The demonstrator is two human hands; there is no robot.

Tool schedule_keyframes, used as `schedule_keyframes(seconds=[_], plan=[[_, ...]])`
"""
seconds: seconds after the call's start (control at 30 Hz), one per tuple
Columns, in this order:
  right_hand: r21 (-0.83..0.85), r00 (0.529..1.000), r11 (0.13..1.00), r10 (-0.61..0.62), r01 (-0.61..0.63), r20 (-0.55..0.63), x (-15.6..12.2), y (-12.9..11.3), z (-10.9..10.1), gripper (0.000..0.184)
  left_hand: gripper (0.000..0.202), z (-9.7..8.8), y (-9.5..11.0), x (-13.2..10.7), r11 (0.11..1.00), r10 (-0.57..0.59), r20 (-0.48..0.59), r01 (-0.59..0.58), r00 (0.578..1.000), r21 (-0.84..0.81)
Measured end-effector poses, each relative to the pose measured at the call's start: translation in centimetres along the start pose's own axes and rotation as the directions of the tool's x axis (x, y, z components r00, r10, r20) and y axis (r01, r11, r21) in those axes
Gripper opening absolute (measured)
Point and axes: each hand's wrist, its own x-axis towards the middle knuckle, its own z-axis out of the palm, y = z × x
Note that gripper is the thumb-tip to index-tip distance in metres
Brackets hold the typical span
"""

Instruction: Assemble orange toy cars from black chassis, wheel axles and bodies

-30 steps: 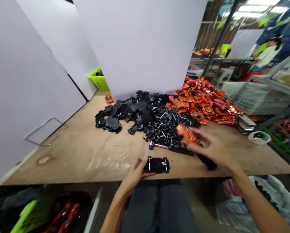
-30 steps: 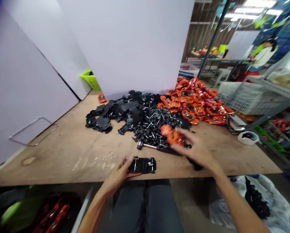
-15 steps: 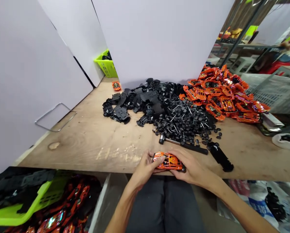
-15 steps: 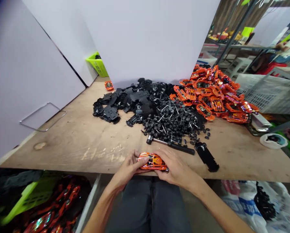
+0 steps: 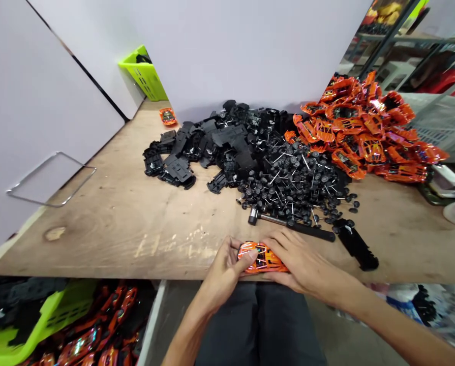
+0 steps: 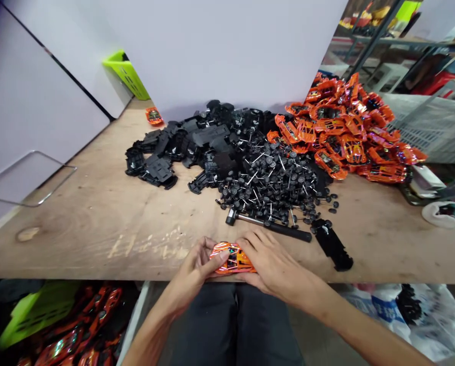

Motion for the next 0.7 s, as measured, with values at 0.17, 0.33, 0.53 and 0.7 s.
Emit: schedule_keyframes(seconds=[0.17,0.33,0.53,0.7], plan=[[-0.035,0.996,0.999,0.039,-0.042,-0.077,-0.7,0.1,2.9,0.07,0.055,0.5,-0.7,0.7,0.999,0.03,-0.047,-0.028,0.998,0.044],[0.079,0.995,0.996,0.045,-0.038,-0.087,-0.7,-1.1,-0.2,0.085,0.062,0.4,-0.5,-0.3,0.998,0.064,-0.07,-0.064,0.995,0.005],[0.565,0.911,0.814,0.329,-0.138,-0.251,-1.8,-0.9,0.0,0.043,0.065,-1.3,-0.8,0.6,0.989,0.105,0.046,-0.109,0.993,0.097],[0.661,0.871,0.747,0.374,-0.078,-0.32,-2.0,-1.2,2.9,0.027,0.036,-0.4,0.1,0.0,0.854,0.357,0.206,-0.408,0.911,0.324]])
